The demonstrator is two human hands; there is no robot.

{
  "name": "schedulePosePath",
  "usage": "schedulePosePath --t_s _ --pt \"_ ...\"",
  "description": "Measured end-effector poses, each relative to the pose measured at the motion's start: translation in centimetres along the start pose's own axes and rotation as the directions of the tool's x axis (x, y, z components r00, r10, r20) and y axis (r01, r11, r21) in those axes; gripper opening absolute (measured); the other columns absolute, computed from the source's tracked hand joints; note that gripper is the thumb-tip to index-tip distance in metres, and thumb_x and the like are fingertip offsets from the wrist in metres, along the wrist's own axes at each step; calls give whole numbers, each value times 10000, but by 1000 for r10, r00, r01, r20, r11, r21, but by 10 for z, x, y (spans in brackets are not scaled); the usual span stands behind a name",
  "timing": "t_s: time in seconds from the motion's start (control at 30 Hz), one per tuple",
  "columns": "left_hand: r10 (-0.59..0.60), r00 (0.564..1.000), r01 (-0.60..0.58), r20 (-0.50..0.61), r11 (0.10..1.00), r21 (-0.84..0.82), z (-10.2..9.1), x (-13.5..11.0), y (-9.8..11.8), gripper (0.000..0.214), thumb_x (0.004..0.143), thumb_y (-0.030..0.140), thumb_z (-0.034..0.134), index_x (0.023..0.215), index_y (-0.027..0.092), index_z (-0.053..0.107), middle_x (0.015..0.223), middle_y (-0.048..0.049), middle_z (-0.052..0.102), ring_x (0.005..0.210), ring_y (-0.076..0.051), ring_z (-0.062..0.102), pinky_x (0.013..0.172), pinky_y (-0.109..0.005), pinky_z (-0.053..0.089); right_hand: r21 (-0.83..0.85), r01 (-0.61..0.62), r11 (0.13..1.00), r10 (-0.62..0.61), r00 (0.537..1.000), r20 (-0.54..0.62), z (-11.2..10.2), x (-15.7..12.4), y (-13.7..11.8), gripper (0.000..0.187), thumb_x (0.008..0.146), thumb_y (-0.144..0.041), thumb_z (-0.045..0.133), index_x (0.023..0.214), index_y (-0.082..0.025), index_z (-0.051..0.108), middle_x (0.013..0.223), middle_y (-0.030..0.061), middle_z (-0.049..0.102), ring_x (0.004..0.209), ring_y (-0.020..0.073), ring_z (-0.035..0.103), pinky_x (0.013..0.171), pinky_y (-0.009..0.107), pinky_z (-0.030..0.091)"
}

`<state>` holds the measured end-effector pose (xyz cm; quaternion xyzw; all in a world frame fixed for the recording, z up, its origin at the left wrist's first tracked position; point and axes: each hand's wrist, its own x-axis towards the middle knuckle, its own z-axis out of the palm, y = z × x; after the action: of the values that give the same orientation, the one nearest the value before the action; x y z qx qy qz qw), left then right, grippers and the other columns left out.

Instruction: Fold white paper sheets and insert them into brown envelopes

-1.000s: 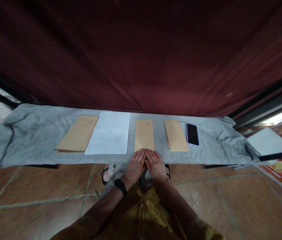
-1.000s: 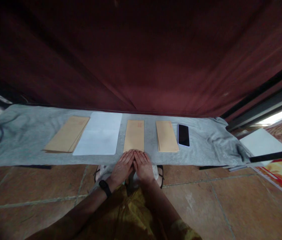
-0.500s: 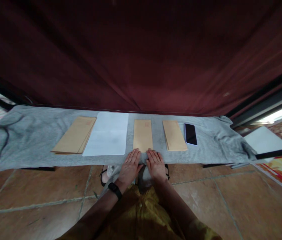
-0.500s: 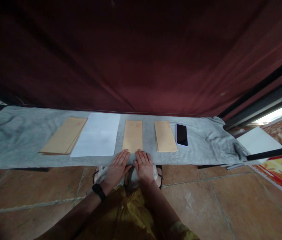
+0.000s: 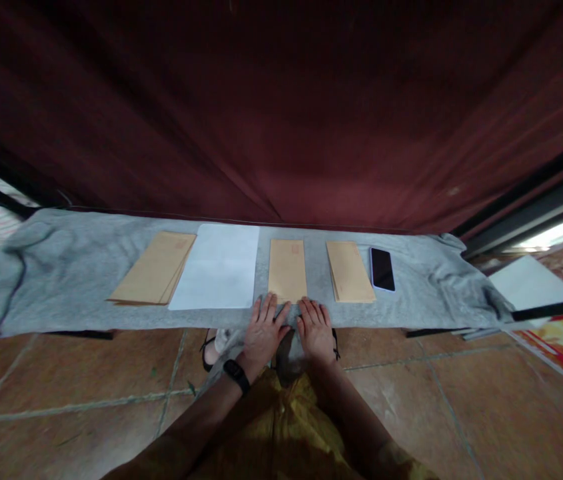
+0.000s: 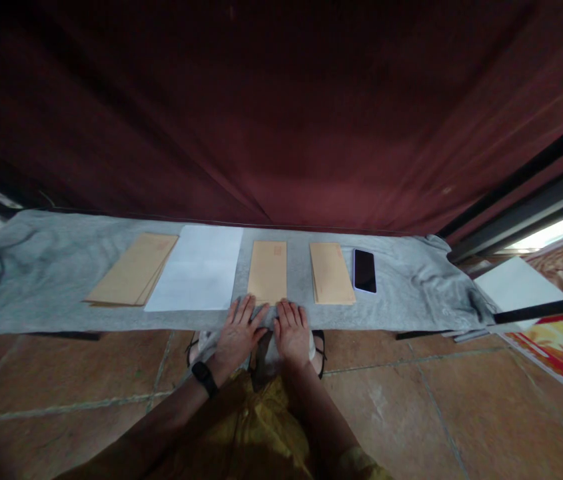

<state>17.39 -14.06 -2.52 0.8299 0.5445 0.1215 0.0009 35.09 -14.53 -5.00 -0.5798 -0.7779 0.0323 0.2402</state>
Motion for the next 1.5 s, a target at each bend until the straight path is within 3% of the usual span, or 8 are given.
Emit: schedulePosePath --t_s 0.27,0.4,0.6,0.73,0.9,1.1,1.3,1.5 --pt "49 999 -50 -23 996 -72 24 1 6 649 914 115 352 1561 114 290 1588 -152 393 1492 -227 326 1216 -469 313 55 58 997 -61 997 53 1 12 -15 476 1043 -297 392 1490 -150 462 1500 119 516 1434 251 411 1207 495 299" --pt "40 999 -42 -29 997 -70 26 -1 5 638 921 104 320 1558 100 288 1589 -148 392 1496 -221 311 1220 -448 311 82 60 995 -67 995 79 4 15 -19 488 1048 -300 377 1496 -122 448 1497 132 517 1428 231 424 1205 456 321" --pt "26 999 -27 -20 998 -61 19 -1 6 587 929 158 390 1509 66 362 1588 -170 385 1500 -248 304 1219 -447 311 68 33 997 -37 998 55 4 11 -17 472 1049 -290 379 1497 -160 452 1511 113 504 1427 244 426 1204 486 302" --pt "27 999 -30 -33 996 -86 11 4 -2 498 986 260 420 1450 82 447 1517 -185 485 1453 -264 399 1183 -455 369 88 10 996 -13 999 36 2 16 -9 435 1046 -268 381 1448 -166 513 1469 107 551 1386 243 470 1176 474 348" --pt "50 997 -48 52 998 -30 -4 17 -19 389 965 132 443 1332 123 571 1426 -159 584 1373 -249 506 1118 -412 443 97 65 993 -73 994 81 -9 33 7 368 1028 -240 448 1364 -218 596 1381 79 625 1289 221 551 1109 417 440" --pt "126 970 -140 209 988 58 -20 33 -29 401 923 31 457 1283 132 601 1402 -153 595 1337 -248 527 1017 -385 504 -31 220 975 -207 949 239 -24 51 19 356 1015 -202 480 1349 -213 601 1363 81 632 1212 221 593 1032 362 485" --pt "161 957 -188 242 978 95 -26 43 -30 354 924 43 486 1240 137 615 1318 -151 633 1259 -262 571 886 -371 549 -141 285 948 -232 924 304 -22 58 23 352 991 -149 484 1306 -230 620 1368 78 627 1127 214 634 952 352 508" --pt "221 946 -254 239 960 120 -28 56 -36 315 915 31 498 1187 108 634 1267 -163 647 1237 -265 582 919 -375 536 -164 281 946 -226 931 287 -20 70 25 345 1004 -179 478 1320 -219 611 1358 85 637 1148 216 631 947 351 504"
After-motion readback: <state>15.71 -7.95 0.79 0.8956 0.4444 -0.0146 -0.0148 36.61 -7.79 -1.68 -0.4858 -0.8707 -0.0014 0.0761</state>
